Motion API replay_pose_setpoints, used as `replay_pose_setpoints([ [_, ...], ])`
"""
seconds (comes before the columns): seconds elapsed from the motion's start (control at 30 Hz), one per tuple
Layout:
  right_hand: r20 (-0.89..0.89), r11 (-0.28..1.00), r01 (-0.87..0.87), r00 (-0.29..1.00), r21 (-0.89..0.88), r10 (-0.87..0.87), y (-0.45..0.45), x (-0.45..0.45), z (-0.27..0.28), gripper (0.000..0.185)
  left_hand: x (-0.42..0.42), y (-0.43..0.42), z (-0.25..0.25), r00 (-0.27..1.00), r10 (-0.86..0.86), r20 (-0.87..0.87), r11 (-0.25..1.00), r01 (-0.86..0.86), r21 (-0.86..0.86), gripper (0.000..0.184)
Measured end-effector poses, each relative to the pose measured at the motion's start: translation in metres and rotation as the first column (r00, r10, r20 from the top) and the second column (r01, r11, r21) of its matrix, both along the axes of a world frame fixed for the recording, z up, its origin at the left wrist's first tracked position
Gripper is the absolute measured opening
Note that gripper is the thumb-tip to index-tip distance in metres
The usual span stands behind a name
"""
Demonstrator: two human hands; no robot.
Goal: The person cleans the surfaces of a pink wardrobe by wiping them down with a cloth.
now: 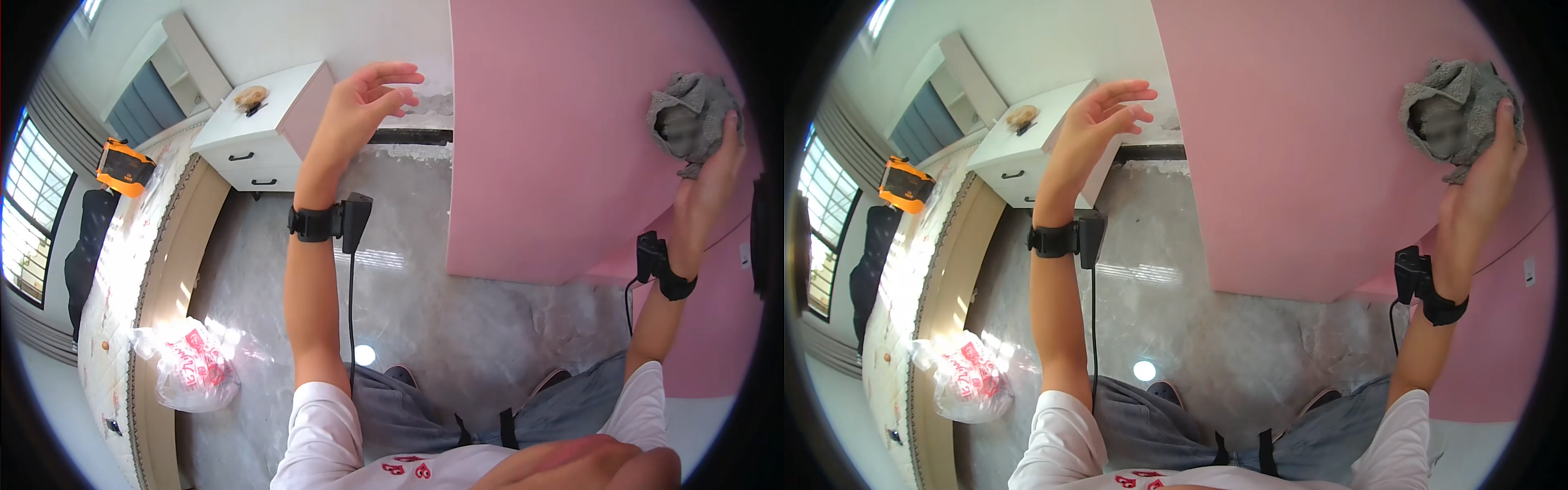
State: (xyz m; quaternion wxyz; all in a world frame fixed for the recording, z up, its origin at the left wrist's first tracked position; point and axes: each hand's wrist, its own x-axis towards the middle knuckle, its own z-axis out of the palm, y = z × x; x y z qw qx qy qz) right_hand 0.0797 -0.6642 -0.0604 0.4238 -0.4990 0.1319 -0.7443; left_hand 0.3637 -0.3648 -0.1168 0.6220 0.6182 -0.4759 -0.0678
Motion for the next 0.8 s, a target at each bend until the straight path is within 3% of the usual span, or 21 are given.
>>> replay_pose_setpoints([
  [0.4,0.042,0.998,-0.038,0.998,-0.049,0.040,0.022,0.009,0.004,0.058,-0.020,0.002,0.014,0.999,-0.029,0.025,0.997,0.031,-0.064,0.025],
  [0.43,0.048,0.996,-0.038,0.998,-0.078,0.042,0.022,0.008,0.006,0.058,-0.029,-0.001,0.017,0.955,0.216,0.202,0.973,-0.194,-0.121,0.025],
  [0.47,0.052,0.992,-0.035,0.998,-0.121,0.042,0.021,0.010,0.010,0.053,-0.035,-0.007,0.024,0.824,0.451,0.343,0.891,-0.394,-0.227,0.025],
  [0.5,0.051,0.991,-0.013,0.998,-0.136,0.020,0.024,0.009,0.018,0.053,-0.042,-0.013,0.032,0.834,0.438,0.336,0.896,-0.373,-0.241,0.025],
  [0.57,0.040,0.986,0.012,0.999,-0.166,-0.005,0.034,0.016,0.022,0.048,-0.062,-0.012,0.047,0.908,0.348,0.233,0.874,-0.224,-0.430,0.024],
  [0.6,0.065,0.989,-0.015,0.998,-0.144,0.024,0.043,0.020,0.025,0.047,-0.069,-0.014,0.052,0.949,0.247,0.199,0.880,-0.134,-0.456,0.026],
  [0.63,0.067,0.989,-0.034,0.997,-0.142,0.044,0.046,0.025,0.026,0.047,-0.071,-0.014,0.053,0.943,0.265,0.201,0.878,-0.150,-0.455,0.026],
  [0.7,0.085,0.987,-0.017,0.996,-0.157,0.031,0.049,0.028,0.029,0.049,-0.072,-0.017,0.055,0.988,-0.001,0.151,0.852,0.080,-0.517,0.030],
  [0.8,0.095,0.987,-0.009,0.995,-0.163,0.025,0.048,0.035,0.028,0.048,-0.061,-0.016,0.050,0.989,0.022,0.146,0.863,0.055,-0.503,0.031],
])
